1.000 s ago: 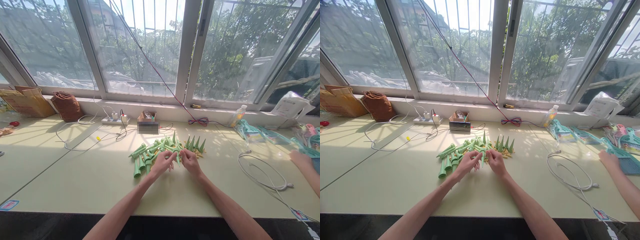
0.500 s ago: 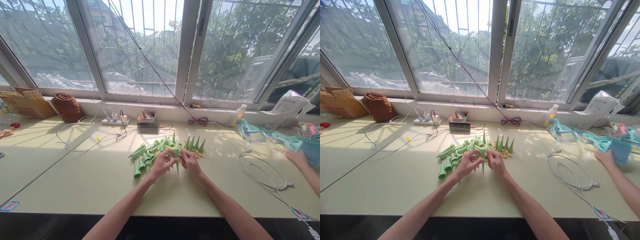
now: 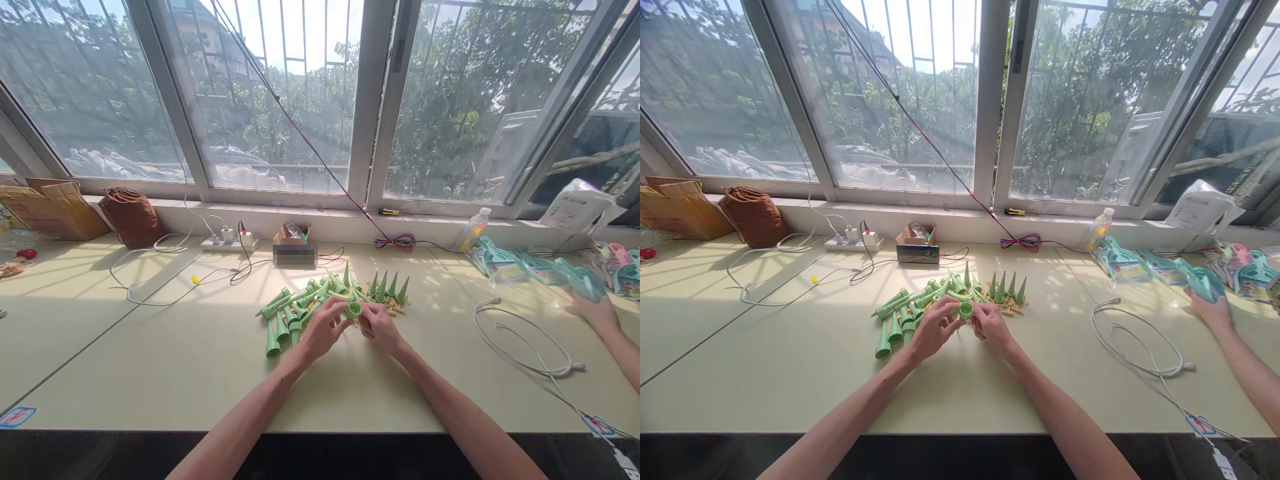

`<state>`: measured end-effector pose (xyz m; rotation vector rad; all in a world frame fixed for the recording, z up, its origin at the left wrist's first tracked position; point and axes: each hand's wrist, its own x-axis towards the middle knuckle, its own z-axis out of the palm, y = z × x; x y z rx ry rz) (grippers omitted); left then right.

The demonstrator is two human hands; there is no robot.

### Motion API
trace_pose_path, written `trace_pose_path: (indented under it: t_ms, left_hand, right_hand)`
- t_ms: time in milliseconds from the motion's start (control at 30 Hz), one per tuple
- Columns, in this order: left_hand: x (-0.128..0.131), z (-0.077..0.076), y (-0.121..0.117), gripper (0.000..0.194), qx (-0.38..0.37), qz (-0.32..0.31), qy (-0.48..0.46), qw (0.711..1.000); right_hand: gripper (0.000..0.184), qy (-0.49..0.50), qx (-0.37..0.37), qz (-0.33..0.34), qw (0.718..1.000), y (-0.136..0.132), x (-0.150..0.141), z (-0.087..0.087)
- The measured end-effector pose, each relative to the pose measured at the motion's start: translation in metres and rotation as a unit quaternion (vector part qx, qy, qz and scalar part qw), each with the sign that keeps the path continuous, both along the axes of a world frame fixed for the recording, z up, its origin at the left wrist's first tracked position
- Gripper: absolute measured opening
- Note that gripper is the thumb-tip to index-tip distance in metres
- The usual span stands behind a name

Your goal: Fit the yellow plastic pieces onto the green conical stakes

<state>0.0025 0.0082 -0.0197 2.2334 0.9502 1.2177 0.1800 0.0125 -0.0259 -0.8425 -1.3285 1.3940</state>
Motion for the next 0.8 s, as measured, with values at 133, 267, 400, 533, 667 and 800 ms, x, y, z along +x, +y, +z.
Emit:
trace_pose_path:
  t_ms: [133,267,400,533,667,800]
  left_hand:
    - [-0.002,0.001,-0.002,0.02,0.039,0.0,0.049,0.998]
    - [0.003,0.003,-0.003,0.021,0.017,0.016,0.02,1.0]
    - [0.011,0.006,-0.005,0.023,-0.058,0.04,-0.041,0.997]
    - [0.014,0.011,-0.006,0.029,-0.146,0.064,-0.126,0.979]
    - [0.012,0.014,-0.004,0.047,-0.261,0.038,-0.165,0.95]
    - [0.009,0.014,-0.003,0.048,-0.339,-0.053,-0.159,0.926]
  right_hand:
    - [0.053,-0.011,-0.005,0.018,1.0,0.0,0.001,0.002]
    - [0.053,0.004,-0.005,-0.002,1.0,0.001,-0.002,0.0]
    - [0.052,0.005,0.036,-0.049,0.998,0.002,-0.004,-0.001]
    - [0.052,-0.022,0.067,-0.089,0.994,0.001,-0.003,0.001]
    - [0.052,-0.064,0.086,-0.106,0.989,0.001,-0.001,0.0]
    - [0.051,-0.102,0.118,-0.106,0.982,0.002,-0.001,-0.007]
